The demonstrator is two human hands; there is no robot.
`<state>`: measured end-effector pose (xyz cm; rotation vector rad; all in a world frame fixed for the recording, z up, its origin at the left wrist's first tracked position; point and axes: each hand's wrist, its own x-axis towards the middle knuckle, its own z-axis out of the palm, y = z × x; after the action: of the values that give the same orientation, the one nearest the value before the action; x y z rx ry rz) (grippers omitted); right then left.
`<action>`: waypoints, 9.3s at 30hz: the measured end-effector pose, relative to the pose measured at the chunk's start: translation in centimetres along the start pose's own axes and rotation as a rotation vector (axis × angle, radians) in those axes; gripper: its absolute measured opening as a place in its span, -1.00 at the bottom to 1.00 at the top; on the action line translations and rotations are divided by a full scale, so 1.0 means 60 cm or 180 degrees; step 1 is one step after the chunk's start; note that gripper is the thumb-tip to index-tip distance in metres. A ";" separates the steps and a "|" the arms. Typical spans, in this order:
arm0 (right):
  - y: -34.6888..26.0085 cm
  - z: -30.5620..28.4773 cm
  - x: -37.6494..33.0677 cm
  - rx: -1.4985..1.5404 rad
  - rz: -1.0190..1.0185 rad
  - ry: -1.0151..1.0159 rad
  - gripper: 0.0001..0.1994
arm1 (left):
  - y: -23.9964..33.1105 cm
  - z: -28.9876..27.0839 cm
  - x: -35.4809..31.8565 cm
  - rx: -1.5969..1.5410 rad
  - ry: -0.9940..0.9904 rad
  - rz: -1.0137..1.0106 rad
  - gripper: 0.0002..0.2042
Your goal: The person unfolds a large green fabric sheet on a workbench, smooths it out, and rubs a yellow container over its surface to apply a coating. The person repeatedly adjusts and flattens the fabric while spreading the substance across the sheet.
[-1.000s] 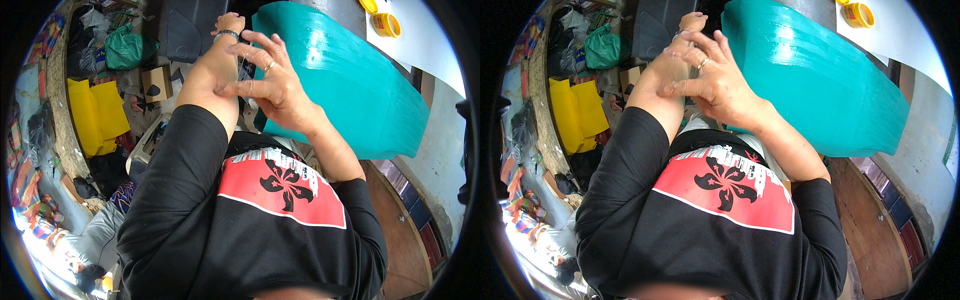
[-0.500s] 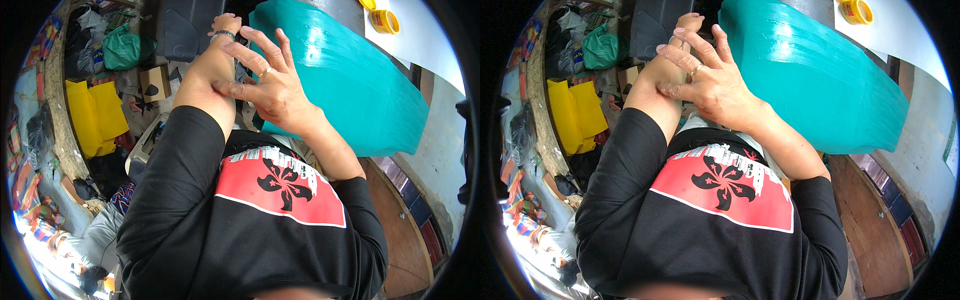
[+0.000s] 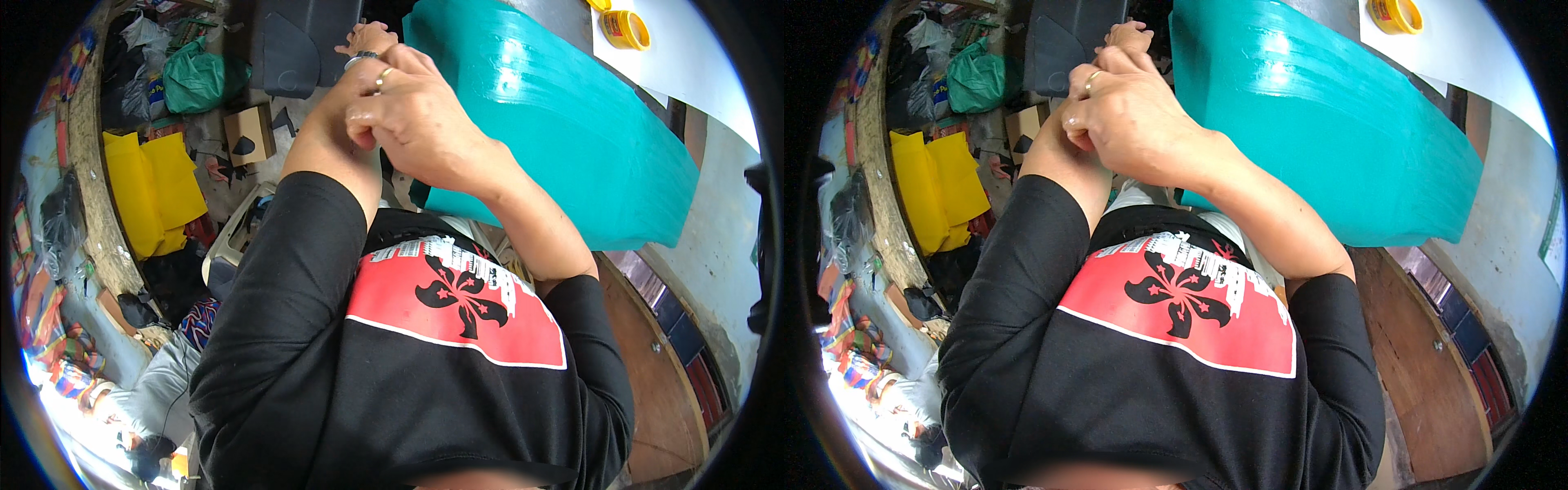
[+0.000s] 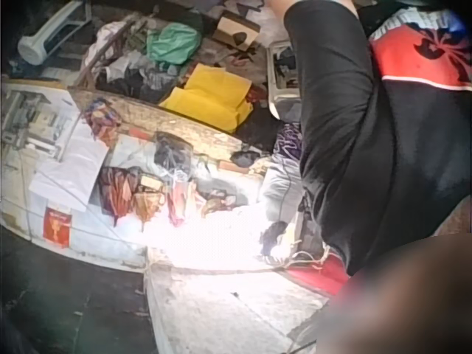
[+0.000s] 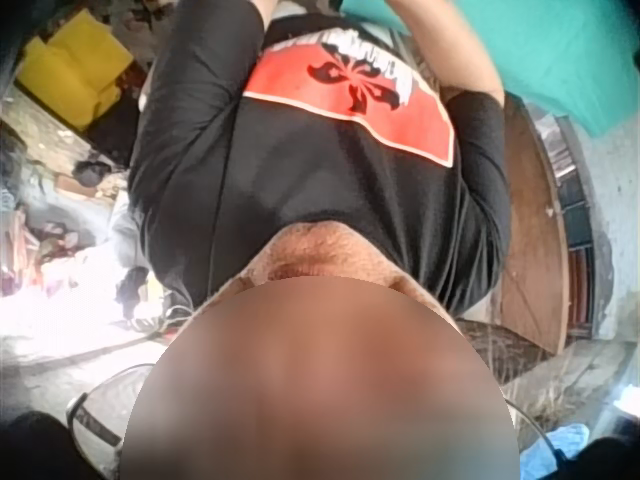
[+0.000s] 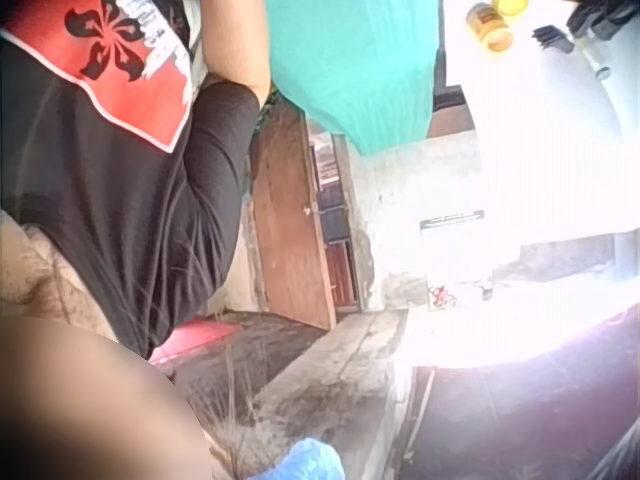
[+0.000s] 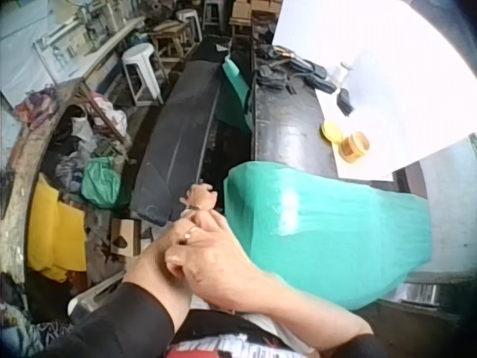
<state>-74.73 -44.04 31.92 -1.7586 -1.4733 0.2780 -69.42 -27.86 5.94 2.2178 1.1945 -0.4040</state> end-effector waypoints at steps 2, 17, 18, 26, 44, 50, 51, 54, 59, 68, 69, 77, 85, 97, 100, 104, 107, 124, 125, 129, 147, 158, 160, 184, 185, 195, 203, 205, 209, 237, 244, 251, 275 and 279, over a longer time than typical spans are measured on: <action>-0.001 0.001 0.008 -0.0374 -0.0211 -0.0306 -0.92 | -0.004 0.006 0.009 0.0048 0.0067 0.0145 -0.61; 0.038 -0.018 -0.061 -0.0355 0.0214 0.0006 -0.63 | -0.009 -0.024 0.002 -0.0439 -0.0299 -0.0277 -0.63; 0.036 -0.009 -0.067 -0.0318 0.0234 -0.0087 -0.59 | -0.009 -0.019 0.007 -0.0519 -0.0277 -0.0296 -0.63; -0.001 0.017 -0.078 -0.0880 0.0273 -0.0052 -0.54 | -0.037 0.028 0.061 -0.0686 -0.0426 -0.0196 -0.59; 0.000 -0.002 -0.059 0.0369 0.0356 0.0002 -0.63 | -0.048 0.035 0.058 -0.0751 -0.0406 -0.0235 -0.59; -0.010 0.011 -0.064 0.0179 0.0315 -0.0142 -0.62 | -0.047 0.039 0.064 -0.0766 -0.0430 -0.0193 -0.59; -0.010 0.008 -0.066 0.0316 0.0322 -0.0178 -0.63 | -0.048 0.039 0.065 -0.0773 -0.0433 -0.0191 -0.59; 0.004 -0.006 -0.068 0.0768 0.0367 -0.0227 -0.65 | -0.052 0.042 0.064 -0.0766 -0.0458 -0.0185 -0.59; 0.016 0.007 -0.064 0.0690 0.0614 0.0094 -0.62 | -0.049 0.042 0.062 -0.0887 -0.0467 -0.0249 -0.59; -0.010 0.001 -0.071 0.2125 0.0823 -0.0357 -0.56 | -0.038 0.052 0.040 -0.0412 0.0285 -0.0071 -0.62; -0.004 -0.006 -0.071 0.2422 0.0879 -0.0405 -0.55 | -0.039 0.055 0.039 -0.0360 0.0284 -0.0052 -0.61; 0.108 -0.099 -0.133 0.1502 0.1815 0.1311 -0.74 | -0.031 0.038 -0.005 -0.1617 0.0164 0.0917 -0.52; 0.394 -0.323 -0.231 -0.1176 0.3427 0.2595 -0.44 | 0.017 0.065 -0.236 -0.1977 -0.0107 0.1528 -0.26; 0.655 -0.472 -0.201 -0.2692 0.4454 0.1027 -0.27 | 0.052 0.106 -0.296 -0.2013 0.0760 0.1834 -0.43; 0.674 -0.479 -0.196 -0.2629 0.4367 0.0687 -0.26 | 0.052 0.114 -0.287 -0.1879 0.0762 0.1860 -0.45; 0.665 -0.481 -0.199 -0.2427 0.4132 0.0343 -0.25 | 0.051 0.113 -0.286 -0.1991 0.0675 0.1827 -0.44; 0.638 -0.478 -0.205 -0.2168 0.3904 0.0082 -0.23 | 0.052 0.113 -0.286 -0.1956 0.0722 0.1820 -0.44; 0.332 -0.339 -0.673 -0.0257 0.3766 0.1373 -0.10 | 0.044 0.114 -0.273 -0.1493 0.0822 0.1932 -0.47; 0.340 -0.324 -0.702 -0.1006 0.3867 0.1054 -0.16 | 0.044 0.112 -0.272 -0.1433 0.0830 0.1928 -0.46; 0.386 -0.339 -0.787 -0.2699 0.4171 0.0467 -0.17 | 0.047 0.107 -0.273 -0.1225 0.0908 0.2026 -0.46; 0.302 -0.125 -0.554 -0.2297 0.2725 0.0093 -0.01 | -0.067 0.174 -0.285 -0.3105 -0.0066 0.0372 -0.28; 0.164 0.154 -0.282 -0.1746 0.1948 0.0307 -0.03 | -0.147 0.184 -0.348 -0.3903 -0.1602 -0.0919 -0.21; 0.143 0.165 -0.256 -0.1280 0.1931 0.0218 -0.11 | -0.136 0.168 -0.354 -0.4590 -0.1456 -0.0413 -0.34; 0.783 -0.476 -0.220 -0.1904 0.3389 0.1200 -0.26 | -0.056 0.151 -0.442 -0.0857 0.0556 0.1666 -0.21; 0.785 -0.479 -0.217 -0.1913 0.3393 0.1105 -0.26 | -0.056 0.151 -0.443 -0.0813 0.0570 0.1645 -0.21; 0.700 -0.511 -0.241 -0.1696 0.3208 0.0612 -0.20 | -0.020 0.141 -0.416 -0.1032 0.0556 0.1470 -0.22; 0.485 -0.444 -0.377 -0.0051 0.2716 -0.0248 -0.13 | -0.019 0.146 -0.390 -0.1133 0.0536 0.1646 -0.24; 0.416 -0.405 -0.457 0.0468 0.2496 -0.0040 -0.11 | -0.019 0.147 -0.385 -0.1088 0.0520 0.1634 -0.24; 0.301 -0.308 -0.646 0.0436 0.2892 0.1495 -0.11 | -0.018 0.147 -0.380 -0.1104 0.0442 0.1630 -0.24; 0.106 0.194 -0.302 -0.0692 0.1632 0.0194 -0.13 | -0.165 0.110 -0.447 -0.4042 -0.2805 -0.0553 -0.11; 0.178 0.016 -0.349 0.1581 0.2093 0.1832 -0.51 | -0.141 0.114 -0.449 -0.3715 -0.2235 -0.0015 -0.22; 0.349 -0.271 -0.355 -0.0263 0.2724 0.2570 -0.59 | -0.117 0.127 -0.489 -0.3977 -0.1285 0.0861 -0.49; 0.654 -0.465 -0.254 0.0506 0.3712 -0.0008 -0.24 | -0.072 0.151 -0.488 -0.4085 0.0091 0.0537 -0.78; 0.562 -0.446 -0.269 0.0887 0.3347 -0.0466 -0.24 | -0.077 0.152 -0.483 -0.4165 0.0000 0.0563 -0.78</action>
<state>-38.40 -69.97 20.94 -2.1449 -0.4245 1.0959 -89.23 -50.53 12.02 1.1307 0.8259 0.3861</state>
